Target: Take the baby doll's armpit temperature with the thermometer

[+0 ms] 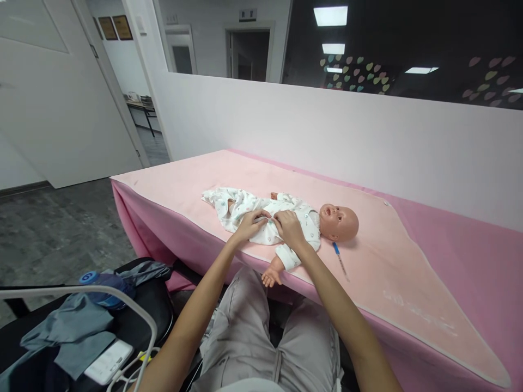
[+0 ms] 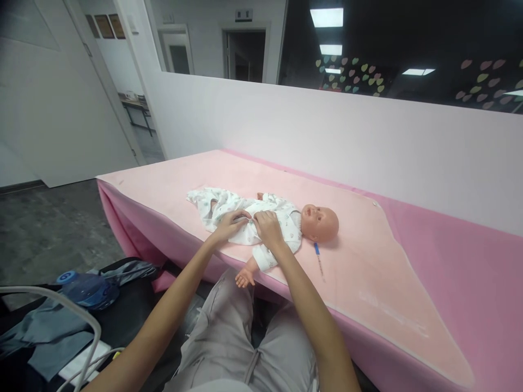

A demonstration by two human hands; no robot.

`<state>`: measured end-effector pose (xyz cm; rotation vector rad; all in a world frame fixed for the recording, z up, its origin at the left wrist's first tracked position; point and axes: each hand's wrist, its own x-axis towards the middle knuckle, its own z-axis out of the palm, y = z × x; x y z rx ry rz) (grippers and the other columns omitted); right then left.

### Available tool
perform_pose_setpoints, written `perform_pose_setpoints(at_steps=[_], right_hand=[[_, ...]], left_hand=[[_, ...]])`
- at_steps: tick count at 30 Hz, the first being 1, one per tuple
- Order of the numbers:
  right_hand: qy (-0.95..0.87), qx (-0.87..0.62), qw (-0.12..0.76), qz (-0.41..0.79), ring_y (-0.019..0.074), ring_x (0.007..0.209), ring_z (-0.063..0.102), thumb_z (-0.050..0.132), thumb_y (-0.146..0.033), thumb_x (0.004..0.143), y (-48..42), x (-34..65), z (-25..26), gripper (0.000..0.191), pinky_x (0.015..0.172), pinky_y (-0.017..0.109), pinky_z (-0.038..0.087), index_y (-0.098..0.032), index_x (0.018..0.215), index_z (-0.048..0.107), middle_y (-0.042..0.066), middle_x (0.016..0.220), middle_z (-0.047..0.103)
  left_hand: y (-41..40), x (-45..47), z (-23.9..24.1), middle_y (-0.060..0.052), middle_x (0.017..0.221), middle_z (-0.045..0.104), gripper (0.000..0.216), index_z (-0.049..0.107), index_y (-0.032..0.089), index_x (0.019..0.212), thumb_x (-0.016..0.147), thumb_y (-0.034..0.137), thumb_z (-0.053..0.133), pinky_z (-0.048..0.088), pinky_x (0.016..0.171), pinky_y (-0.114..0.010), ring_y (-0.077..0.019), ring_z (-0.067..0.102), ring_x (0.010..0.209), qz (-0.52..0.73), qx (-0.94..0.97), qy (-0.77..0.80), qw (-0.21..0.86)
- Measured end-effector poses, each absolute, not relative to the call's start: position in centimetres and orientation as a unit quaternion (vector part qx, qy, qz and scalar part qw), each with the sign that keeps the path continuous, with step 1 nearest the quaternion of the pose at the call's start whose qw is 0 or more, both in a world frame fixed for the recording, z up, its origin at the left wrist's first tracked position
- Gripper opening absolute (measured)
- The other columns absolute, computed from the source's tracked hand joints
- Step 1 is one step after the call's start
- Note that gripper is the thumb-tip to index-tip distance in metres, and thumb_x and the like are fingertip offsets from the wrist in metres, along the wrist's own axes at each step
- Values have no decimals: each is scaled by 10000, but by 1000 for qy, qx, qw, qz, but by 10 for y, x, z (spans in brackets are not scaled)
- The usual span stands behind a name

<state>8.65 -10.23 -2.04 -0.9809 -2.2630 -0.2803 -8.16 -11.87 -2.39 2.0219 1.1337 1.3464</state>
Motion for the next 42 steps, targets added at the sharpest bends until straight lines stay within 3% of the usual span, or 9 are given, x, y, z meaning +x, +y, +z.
perform_pose_setpoints(at_steps=[6,10,14,18,22,27,42], right_hand=[[-868,-365,330,-60,189,871,534,410,-210,884,-113,89,-6,155,809,314,395,-176,892,560,63,894,605],[-788,-390,475,-35,177,1054,514,417,-200,862,-147,114,11,192,899,311,404,-180,990,559,86,1132,556],[-631,-503,586,-81,196,955,565,440,-264,838,-189,166,0,203,846,336,429,-176,932,597,83,976,629],[-554,-692,456,-76,220,789,575,449,-331,809,-216,209,-36,263,728,324,416,-156,791,645,96,808,664],[-571,-744,345,-36,215,808,565,458,-350,807,-223,222,-57,276,712,296,373,-167,832,663,86,831,675],[-564,-754,330,-66,223,831,550,450,-306,802,-222,219,-60,267,720,306,346,-157,886,655,89,895,670],[-563,-745,352,-64,214,808,537,429,-261,794,-222,220,-64,258,716,301,342,-160,900,642,79,886,668]], left_hand=[[-120,-82,-23,-19,894,642,168,616,172,845,755,182,475,427,834,-285,-171,579,872,492,729,417,230],[-120,-84,-25,-16,906,636,167,607,179,858,768,183,466,432,827,-278,-165,577,882,490,728,418,236],[-120,-86,-27,-14,927,638,166,605,187,876,780,207,471,431,836,-285,-170,579,896,483,732,422,230],[-117,-83,-29,-15,925,642,156,611,190,885,778,226,504,436,825,-284,-175,583,905,486,731,429,212],[-114,-81,-30,-20,913,639,136,630,195,861,780,259,542,431,837,-294,-176,580,904,480,756,415,160],[-112,-82,-29,-35,968,606,174,662,207,866,795,316,548,419,864,-295,-175,564,949,482,758,426,109],[-113,-81,-30,-33,980,651,220,692,204,884,796,345,548,448,858,-301,-181,589,939,482,743,449,123]])
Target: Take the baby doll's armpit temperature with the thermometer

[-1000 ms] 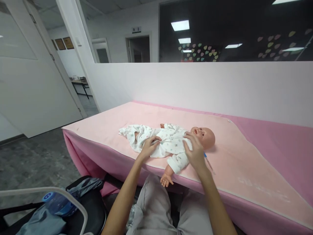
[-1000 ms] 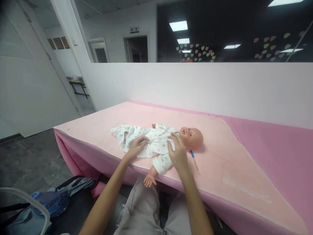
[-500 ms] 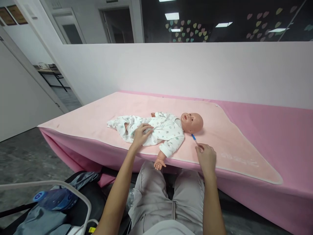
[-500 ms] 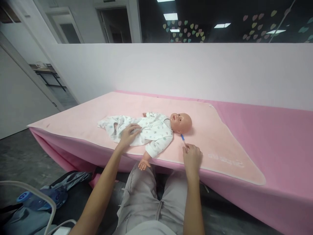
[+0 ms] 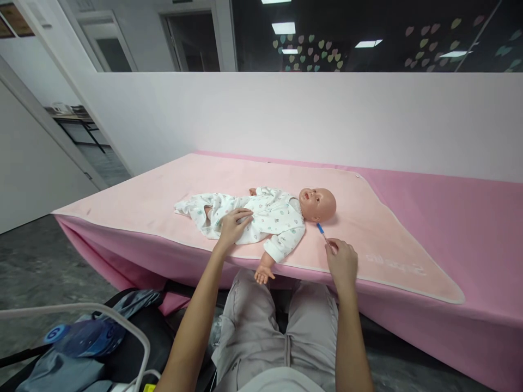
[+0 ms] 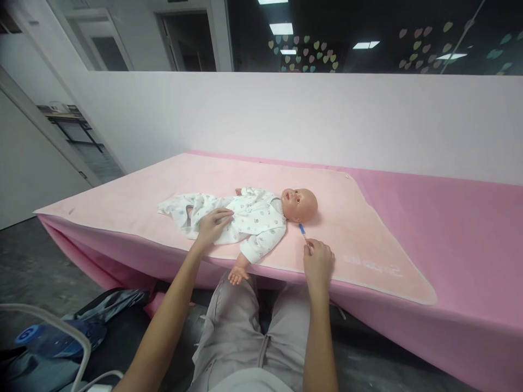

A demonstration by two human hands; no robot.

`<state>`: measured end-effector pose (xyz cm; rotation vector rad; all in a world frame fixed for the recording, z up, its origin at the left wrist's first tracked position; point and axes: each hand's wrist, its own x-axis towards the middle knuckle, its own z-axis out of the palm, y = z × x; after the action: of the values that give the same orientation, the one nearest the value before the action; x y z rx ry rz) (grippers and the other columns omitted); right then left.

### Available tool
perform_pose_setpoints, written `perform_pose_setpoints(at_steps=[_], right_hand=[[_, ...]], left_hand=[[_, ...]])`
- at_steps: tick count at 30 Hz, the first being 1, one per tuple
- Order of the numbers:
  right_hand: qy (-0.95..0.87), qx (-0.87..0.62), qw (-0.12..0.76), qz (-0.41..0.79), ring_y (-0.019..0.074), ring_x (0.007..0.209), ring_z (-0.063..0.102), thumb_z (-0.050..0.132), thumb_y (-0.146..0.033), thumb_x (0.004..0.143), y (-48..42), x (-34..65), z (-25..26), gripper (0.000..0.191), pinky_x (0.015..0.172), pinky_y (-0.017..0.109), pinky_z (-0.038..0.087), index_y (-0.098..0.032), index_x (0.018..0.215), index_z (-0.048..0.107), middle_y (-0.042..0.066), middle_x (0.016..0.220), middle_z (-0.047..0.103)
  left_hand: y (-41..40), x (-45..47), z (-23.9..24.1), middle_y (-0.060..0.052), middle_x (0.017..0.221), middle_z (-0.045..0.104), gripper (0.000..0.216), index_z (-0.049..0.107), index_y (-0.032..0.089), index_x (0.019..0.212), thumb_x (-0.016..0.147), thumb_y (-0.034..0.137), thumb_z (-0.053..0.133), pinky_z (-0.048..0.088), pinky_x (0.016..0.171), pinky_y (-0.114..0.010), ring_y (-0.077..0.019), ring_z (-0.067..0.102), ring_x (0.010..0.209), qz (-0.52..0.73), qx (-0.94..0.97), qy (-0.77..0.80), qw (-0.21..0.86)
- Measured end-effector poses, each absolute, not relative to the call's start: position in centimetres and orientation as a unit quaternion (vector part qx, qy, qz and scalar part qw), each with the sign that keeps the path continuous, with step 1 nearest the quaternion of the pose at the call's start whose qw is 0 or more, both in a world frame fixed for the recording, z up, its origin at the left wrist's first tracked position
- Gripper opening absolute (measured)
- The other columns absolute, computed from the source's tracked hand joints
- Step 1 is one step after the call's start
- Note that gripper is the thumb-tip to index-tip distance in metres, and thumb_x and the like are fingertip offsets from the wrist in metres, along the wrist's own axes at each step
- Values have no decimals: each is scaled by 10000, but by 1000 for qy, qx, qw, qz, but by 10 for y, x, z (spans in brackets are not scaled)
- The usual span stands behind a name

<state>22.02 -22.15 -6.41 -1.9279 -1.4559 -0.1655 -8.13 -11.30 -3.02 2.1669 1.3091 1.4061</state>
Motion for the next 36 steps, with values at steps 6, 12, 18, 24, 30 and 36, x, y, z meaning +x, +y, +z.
perform_pose_setpoints(at_steps=[6,12,18,24,30,36], right_hand=[[-565,-747,340,-81,212,809,539,428,-231,793,-222,219,-63,243,711,299,337,-162,895,638,78,895,667],[-548,-751,360,-75,216,788,560,401,-228,777,-221,216,-64,293,695,302,354,-144,941,630,90,858,666],[-481,-750,454,-25,200,753,608,400,-258,766,-232,208,-55,355,656,277,397,-143,1032,605,86,869,664],[-456,-693,557,-33,161,677,618,480,-333,758,-230,202,-12,317,648,248,429,-176,1003,605,50,838,663],[-526,-687,501,9,148,581,578,482,-377,746,-210,205,-2,238,608,243,400,-178,708,606,38,694,642],[-489,-734,471,3,183,609,567,419,-443,803,-210,217,-22,389,572,264,355,-179,594,612,80,663,655]], left_hand=[[-114,-80,-29,-36,942,654,160,672,197,822,777,309,566,456,843,-301,-180,585,930,493,741,441,115],[-116,-80,-27,-39,936,658,175,678,202,831,766,323,571,450,863,-322,-188,584,936,485,747,437,129],[-115,-83,-28,-44,960,660,181,678,204,846,742,321,586,451,873,-333,-196,582,955,502,731,430,171],[-108,-87,-32,-33,948,660,151,684,217,807,751,319,588,446,865,-325,-187,592,923,507,735,419,166],[-112,-85,-31,-36,940,666,139,680,208,795,737,300,593,446,864,-325,-188,595,911,516,720,433,166],[-112,-86,-29,-29,936,663,136,680,217,782,745,296,577,451,858,-321,-183,599,898,509,727,423,181]])
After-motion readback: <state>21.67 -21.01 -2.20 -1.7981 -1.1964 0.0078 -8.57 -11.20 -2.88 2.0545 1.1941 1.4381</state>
